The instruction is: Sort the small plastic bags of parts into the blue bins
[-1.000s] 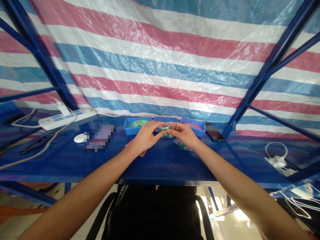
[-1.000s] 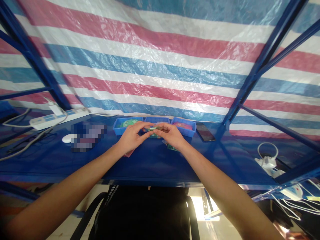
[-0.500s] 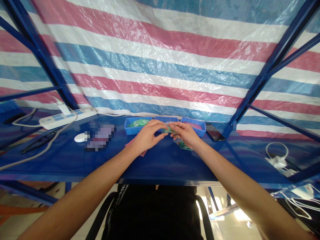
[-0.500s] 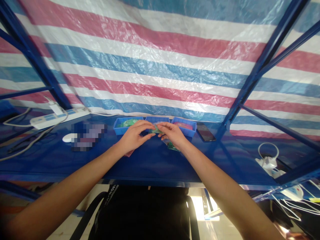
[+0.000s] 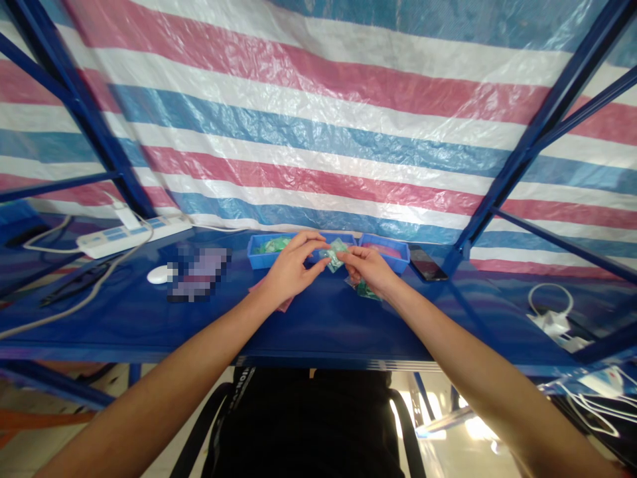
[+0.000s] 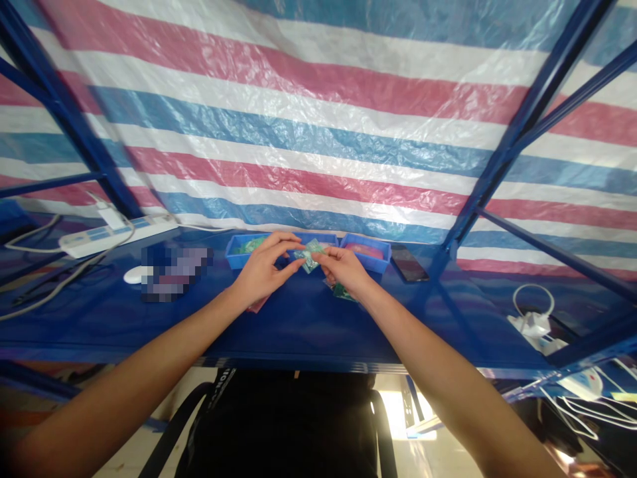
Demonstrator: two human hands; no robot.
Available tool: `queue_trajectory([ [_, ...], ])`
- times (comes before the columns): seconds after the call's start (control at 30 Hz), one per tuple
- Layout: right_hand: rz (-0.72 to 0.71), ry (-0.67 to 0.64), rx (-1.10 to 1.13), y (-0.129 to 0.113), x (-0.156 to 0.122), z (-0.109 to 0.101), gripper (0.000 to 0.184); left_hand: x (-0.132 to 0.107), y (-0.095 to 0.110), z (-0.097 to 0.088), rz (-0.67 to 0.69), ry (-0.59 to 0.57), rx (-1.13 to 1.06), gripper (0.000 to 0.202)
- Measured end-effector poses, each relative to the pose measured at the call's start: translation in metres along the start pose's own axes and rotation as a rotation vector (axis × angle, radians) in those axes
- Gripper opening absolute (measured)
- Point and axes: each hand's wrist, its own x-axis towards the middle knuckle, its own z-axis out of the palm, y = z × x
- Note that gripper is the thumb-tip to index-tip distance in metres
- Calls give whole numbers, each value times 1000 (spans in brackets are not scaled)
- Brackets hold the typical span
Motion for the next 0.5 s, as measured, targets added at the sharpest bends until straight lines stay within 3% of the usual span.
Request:
queue_trajectory([
  [0.23, 46, -15, 81, -6, -3, 2, 51, 0, -5, 4, 96, -72, 18, 33],
  [0.37, 55, -55, 102, -9, -4, 5, 52, 1, -4, 2, 41, -51, 13, 20],
  [0.5, 53, 23, 128, -10, -1, 4, 59, 1, -1, 1, -56, -14, 54, 25],
])
